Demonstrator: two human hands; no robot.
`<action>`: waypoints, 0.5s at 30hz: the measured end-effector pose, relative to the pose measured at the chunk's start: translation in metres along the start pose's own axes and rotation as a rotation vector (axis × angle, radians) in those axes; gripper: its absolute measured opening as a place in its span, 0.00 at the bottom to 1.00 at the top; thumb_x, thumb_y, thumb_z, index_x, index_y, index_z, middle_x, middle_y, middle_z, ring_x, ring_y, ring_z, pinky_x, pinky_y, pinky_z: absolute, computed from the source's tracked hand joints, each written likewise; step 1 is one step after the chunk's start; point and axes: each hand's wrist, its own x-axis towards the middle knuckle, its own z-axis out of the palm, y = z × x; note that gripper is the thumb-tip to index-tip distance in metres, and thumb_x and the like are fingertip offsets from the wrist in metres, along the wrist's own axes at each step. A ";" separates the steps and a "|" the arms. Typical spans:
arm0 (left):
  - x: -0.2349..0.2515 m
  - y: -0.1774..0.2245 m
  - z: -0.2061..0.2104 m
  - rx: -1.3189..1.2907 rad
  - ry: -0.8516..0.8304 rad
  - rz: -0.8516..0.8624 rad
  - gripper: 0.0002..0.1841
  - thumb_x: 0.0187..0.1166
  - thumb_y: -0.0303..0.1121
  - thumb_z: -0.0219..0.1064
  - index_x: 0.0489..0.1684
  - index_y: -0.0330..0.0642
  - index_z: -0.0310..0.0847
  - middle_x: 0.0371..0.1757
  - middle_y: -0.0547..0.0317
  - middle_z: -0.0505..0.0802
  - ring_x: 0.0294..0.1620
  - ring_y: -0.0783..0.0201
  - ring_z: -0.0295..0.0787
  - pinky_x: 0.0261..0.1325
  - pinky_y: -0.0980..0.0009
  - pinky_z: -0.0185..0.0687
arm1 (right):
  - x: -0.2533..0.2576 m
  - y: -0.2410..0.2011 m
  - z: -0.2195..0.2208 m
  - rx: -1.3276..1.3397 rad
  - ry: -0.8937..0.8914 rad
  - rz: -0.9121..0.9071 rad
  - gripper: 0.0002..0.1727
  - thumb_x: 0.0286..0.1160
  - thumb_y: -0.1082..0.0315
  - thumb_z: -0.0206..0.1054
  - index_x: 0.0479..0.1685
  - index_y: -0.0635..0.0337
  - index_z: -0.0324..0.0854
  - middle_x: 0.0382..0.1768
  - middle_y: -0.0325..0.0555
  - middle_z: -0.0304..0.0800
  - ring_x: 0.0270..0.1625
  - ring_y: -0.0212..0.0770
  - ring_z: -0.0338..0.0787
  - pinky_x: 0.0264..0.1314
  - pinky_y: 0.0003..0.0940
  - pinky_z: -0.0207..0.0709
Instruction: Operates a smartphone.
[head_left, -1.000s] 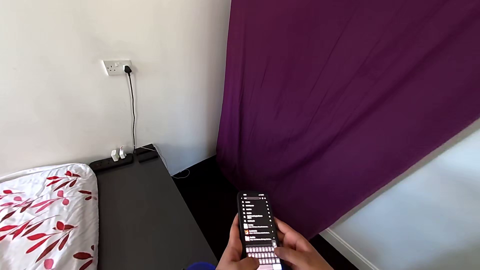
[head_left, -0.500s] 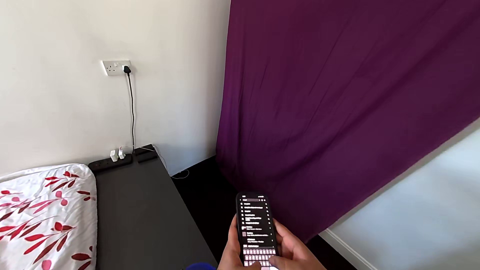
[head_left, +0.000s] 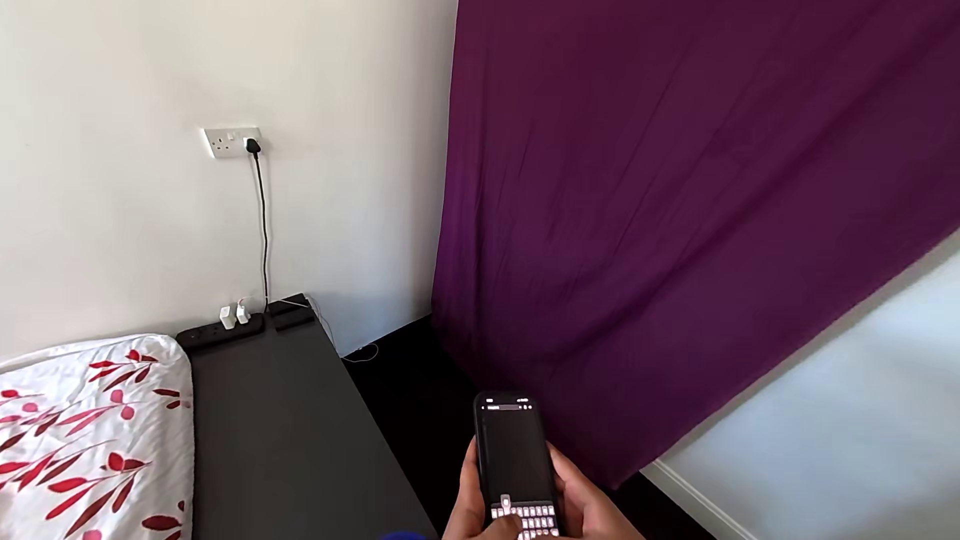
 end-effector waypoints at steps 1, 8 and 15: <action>0.000 -0.001 0.000 -0.004 -0.015 0.003 0.48 0.76 0.16 0.55 0.90 0.32 0.15 0.82 0.42 0.72 0.76 0.61 0.81 0.78 0.59 0.79 | 0.000 0.001 -0.001 0.003 -0.016 -0.010 0.62 0.53 0.86 0.80 0.91 0.71 0.37 0.74 0.55 0.83 0.69 0.50 0.90 0.74 0.49 0.85; 0.002 -0.002 0.000 -0.117 -0.083 0.003 0.47 0.73 0.14 0.49 0.89 0.37 0.13 0.80 0.47 0.75 0.74 0.60 0.83 0.76 0.56 0.81 | -0.001 0.000 -0.007 0.025 -0.076 -0.020 0.67 0.52 0.87 0.80 0.92 0.70 0.29 0.76 0.57 0.81 0.72 0.53 0.88 0.76 0.52 0.84; -0.001 -0.005 0.001 -0.077 -0.108 0.005 0.48 0.73 0.14 0.51 0.89 0.34 0.14 0.82 0.44 0.72 0.76 0.60 0.81 0.77 0.55 0.80 | 0.002 -0.011 -0.005 -0.143 0.224 0.044 0.35 0.72 0.71 0.74 0.80 0.70 0.65 0.59 0.49 0.93 0.58 0.42 0.95 0.64 0.41 0.89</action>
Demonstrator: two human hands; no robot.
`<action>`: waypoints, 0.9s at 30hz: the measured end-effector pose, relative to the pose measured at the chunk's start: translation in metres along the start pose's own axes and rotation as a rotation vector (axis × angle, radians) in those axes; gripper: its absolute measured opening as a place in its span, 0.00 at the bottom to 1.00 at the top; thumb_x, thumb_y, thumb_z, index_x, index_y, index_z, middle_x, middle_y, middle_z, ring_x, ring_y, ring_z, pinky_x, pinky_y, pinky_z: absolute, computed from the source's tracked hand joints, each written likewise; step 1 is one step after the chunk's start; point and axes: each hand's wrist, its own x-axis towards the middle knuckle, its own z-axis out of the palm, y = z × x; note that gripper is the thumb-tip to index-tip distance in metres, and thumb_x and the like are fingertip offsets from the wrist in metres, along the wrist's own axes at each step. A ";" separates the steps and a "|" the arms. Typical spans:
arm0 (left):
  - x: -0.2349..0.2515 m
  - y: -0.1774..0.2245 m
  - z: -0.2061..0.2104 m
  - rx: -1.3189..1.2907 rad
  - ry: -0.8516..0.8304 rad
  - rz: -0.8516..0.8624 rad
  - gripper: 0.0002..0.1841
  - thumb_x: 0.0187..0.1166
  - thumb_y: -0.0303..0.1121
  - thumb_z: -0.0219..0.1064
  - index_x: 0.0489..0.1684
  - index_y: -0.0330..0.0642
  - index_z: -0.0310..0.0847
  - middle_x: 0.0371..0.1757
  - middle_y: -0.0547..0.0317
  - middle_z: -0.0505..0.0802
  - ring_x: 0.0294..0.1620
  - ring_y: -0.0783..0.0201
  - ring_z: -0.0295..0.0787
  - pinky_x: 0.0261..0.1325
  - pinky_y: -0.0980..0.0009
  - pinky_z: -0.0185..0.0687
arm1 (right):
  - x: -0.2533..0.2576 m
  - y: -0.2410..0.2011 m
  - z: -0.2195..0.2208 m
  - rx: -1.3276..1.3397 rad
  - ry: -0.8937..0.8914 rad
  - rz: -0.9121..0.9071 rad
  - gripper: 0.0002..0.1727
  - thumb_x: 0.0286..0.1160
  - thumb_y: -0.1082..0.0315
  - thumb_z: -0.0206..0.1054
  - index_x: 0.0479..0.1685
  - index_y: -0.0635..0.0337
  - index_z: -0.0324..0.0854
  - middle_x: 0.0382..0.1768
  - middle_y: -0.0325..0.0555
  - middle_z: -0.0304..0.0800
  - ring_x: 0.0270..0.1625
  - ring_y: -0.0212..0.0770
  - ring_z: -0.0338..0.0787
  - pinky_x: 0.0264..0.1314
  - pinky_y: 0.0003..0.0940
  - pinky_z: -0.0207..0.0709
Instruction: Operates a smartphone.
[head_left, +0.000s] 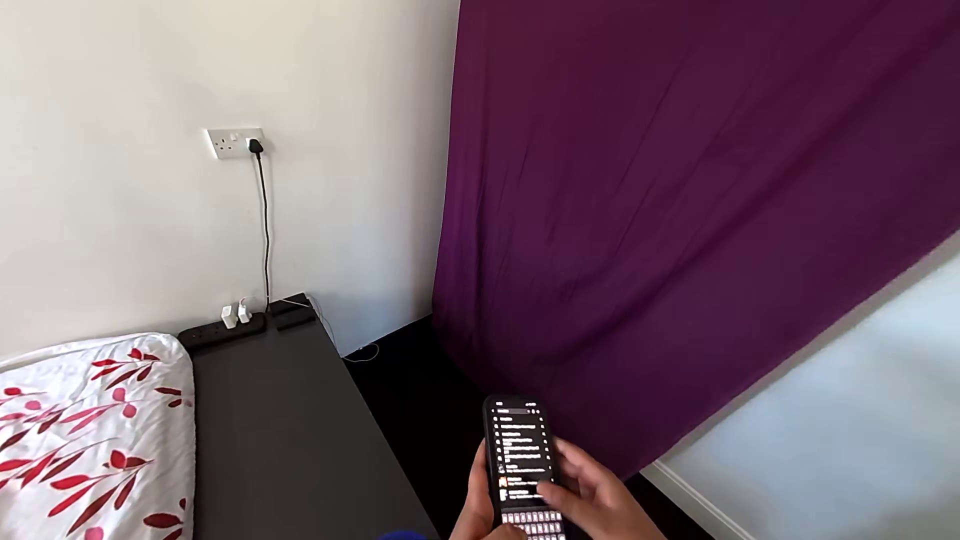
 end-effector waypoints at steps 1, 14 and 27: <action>-0.001 -0.001 0.000 0.023 -0.006 -0.004 0.47 0.74 0.14 0.52 0.89 0.32 0.15 0.83 0.42 0.70 0.77 0.59 0.80 0.78 0.56 0.79 | 0.004 -0.003 0.001 -0.007 0.088 0.022 0.34 0.75 0.69 0.72 0.80 0.70 0.67 0.58 0.49 0.93 0.58 0.42 0.94 0.63 0.41 0.89; -0.008 -0.003 0.005 -0.077 0.195 -0.174 0.33 0.85 0.27 0.37 0.91 0.35 0.30 0.74 0.47 0.79 0.67 0.63 0.85 0.71 0.59 0.82 | 0.012 0.001 0.009 0.125 0.058 0.027 0.45 0.68 0.78 0.72 0.88 0.68 0.54 0.62 0.55 0.91 0.60 0.47 0.94 0.64 0.43 0.90; -0.004 0.012 0.016 -0.135 0.412 -0.403 0.33 0.96 0.47 0.26 0.66 0.33 0.76 0.50 0.49 0.96 0.52 0.58 0.95 0.59 0.57 0.90 | 0.007 -0.004 0.011 0.059 0.088 0.076 0.38 0.64 0.74 0.77 0.78 0.66 0.64 0.52 0.51 0.95 0.51 0.47 0.97 0.54 0.43 0.93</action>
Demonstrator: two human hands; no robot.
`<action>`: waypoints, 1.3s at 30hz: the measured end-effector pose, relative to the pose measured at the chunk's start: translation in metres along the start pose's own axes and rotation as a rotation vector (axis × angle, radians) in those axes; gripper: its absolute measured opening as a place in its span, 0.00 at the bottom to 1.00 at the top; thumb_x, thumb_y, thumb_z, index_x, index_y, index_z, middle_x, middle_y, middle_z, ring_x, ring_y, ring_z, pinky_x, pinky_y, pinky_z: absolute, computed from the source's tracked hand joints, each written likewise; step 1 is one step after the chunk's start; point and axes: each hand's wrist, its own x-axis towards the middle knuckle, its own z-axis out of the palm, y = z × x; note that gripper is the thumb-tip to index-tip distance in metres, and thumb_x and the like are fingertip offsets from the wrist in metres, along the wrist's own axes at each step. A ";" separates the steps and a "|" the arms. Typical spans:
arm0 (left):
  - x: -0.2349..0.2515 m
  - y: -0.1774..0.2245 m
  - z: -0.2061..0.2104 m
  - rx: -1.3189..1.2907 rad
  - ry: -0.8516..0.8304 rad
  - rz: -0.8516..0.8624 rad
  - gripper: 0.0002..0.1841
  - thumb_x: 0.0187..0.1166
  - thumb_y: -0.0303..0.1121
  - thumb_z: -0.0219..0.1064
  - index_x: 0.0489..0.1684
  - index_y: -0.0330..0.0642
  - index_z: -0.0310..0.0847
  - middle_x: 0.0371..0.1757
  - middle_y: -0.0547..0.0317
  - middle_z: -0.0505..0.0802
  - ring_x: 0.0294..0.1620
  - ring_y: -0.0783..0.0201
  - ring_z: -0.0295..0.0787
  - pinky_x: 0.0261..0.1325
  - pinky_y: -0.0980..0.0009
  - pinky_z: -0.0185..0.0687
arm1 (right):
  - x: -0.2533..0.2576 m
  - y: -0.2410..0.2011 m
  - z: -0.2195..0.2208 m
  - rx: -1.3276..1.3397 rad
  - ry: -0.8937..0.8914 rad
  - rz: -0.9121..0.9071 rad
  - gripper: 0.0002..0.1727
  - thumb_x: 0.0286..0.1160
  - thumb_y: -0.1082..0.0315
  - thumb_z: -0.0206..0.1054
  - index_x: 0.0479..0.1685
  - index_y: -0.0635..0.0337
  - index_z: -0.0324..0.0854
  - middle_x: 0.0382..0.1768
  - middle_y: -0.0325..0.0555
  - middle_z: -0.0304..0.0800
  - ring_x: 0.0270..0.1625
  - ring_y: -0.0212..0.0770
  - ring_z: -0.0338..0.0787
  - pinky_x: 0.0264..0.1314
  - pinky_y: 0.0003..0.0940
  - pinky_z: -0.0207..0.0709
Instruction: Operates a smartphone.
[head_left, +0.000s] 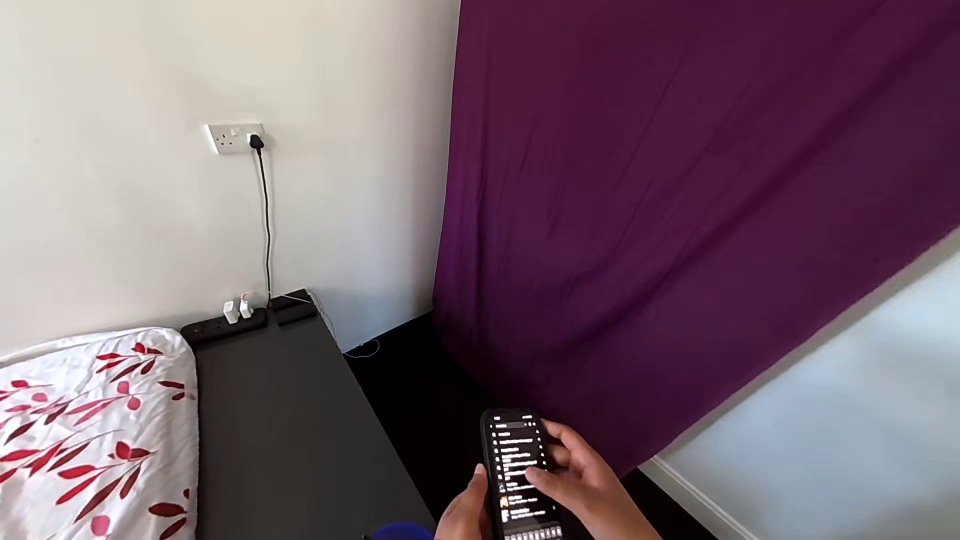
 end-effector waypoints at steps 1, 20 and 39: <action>0.000 0.001 0.000 0.003 0.001 -0.013 0.33 0.96 0.47 0.26 0.66 0.33 0.76 0.50 0.49 0.96 0.52 0.57 0.95 0.59 0.57 0.90 | -0.001 0.000 -0.001 -0.006 -0.008 0.000 0.38 0.64 0.74 0.77 0.78 0.65 0.64 0.53 0.51 0.95 0.51 0.46 0.97 0.54 0.43 0.93; -0.003 -0.011 -0.012 -0.099 -0.233 0.017 0.23 0.89 0.35 0.32 0.71 0.39 0.68 0.53 0.52 0.95 0.55 0.59 0.94 0.58 0.57 0.89 | -0.011 0.000 -0.009 -0.047 0.051 0.084 0.24 0.77 0.68 0.68 0.71 0.61 0.72 0.42 0.46 0.96 0.41 0.41 0.97 0.39 0.36 0.91; -0.003 -0.021 -0.010 -0.077 -0.193 -0.107 0.21 0.91 0.36 0.34 0.67 0.42 0.71 0.52 0.53 0.95 0.52 0.58 0.94 0.51 0.57 0.90 | -0.021 0.005 -0.015 -0.186 0.061 0.076 0.22 0.78 0.64 0.69 0.67 0.61 0.70 0.39 0.43 0.96 0.41 0.39 0.97 0.45 0.38 0.91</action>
